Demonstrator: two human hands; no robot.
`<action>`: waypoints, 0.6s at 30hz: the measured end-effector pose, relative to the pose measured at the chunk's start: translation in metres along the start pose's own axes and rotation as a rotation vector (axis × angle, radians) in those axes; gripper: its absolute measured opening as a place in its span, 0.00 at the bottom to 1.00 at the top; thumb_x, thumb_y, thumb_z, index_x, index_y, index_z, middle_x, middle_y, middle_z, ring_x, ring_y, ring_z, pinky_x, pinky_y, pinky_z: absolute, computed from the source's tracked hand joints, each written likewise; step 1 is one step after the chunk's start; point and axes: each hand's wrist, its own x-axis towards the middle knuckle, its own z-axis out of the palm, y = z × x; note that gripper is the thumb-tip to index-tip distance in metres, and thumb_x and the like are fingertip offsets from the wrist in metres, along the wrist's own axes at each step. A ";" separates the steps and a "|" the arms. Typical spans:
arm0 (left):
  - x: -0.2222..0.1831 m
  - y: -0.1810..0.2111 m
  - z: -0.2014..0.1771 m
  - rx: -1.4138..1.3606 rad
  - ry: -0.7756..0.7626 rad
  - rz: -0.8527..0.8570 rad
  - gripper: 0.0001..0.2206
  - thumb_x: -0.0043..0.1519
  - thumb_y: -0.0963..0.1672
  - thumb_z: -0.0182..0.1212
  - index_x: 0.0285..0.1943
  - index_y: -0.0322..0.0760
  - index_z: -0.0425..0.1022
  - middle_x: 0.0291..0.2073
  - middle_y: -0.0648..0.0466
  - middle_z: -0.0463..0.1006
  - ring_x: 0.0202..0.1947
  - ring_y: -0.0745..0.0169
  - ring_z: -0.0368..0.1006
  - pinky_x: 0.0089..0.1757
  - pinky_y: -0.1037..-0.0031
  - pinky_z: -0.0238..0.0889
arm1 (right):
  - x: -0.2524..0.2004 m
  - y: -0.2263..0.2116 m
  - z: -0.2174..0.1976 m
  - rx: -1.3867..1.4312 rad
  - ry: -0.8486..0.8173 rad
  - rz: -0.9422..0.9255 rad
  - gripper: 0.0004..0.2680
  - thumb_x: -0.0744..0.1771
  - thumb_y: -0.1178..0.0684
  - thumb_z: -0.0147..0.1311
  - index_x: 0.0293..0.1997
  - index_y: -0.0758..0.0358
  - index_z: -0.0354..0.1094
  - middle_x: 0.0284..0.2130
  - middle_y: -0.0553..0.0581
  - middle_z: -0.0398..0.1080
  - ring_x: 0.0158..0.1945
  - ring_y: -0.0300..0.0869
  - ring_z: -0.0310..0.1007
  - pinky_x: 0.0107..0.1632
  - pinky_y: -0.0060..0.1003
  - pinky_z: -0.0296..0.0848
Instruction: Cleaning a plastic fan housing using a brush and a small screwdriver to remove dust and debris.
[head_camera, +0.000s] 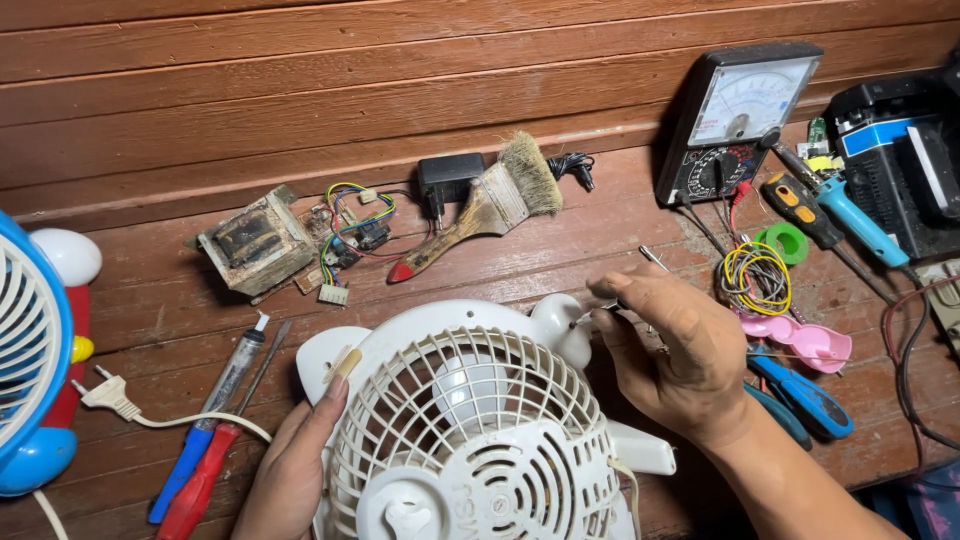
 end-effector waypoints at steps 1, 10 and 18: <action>0.002 -0.001 -0.001 0.000 0.000 -0.002 0.24 0.66 0.46 0.48 0.71 0.36 0.72 0.62 0.46 0.80 0.61 0.56 0.73 0.60 0.67 0.62 | 0.001 -0.004 0.000 -0.001 0.001 -0.003 0.16 0.68 0.62 0.56 0.59 0.53 0.55 0.38 0.53 0.70 0.42 0.43 0.78 0.49 0.37 0.74; 0.004 0.001 0.003 0.005 0.000 -0.017 0.24 0.66 0.46 0.48 0.71 0.36 0.72 0.62 0.46 0.80 0.61 0.56 0.73 0.60 0.67 0.62 | -0.003 0.001 0.008 -0.010 0.006 -0.023 0.17 0.68 0.63 0.56 0.60 0.52 0.53 0.38 0.53 0.70 0.42 0.43 0.78 0.48 0.38 0.75; 0.014 -0.007 -0.004 0.000 0.003 -0.017 0.24 0.66 0.46 0.48 0.71 0.36 0.72 0.62 0.46 0.80 0.61 0.56 0.73 0.60 0.67 0.62 | 0.000 -0.006 0.004 -0.015 0.013 -0.059 0.19 0.68 0.64 0.56 0.62 0.52 0.52 0.38 0.54 0.70 0.42 0.44 0.79 0.48 0.38 0.76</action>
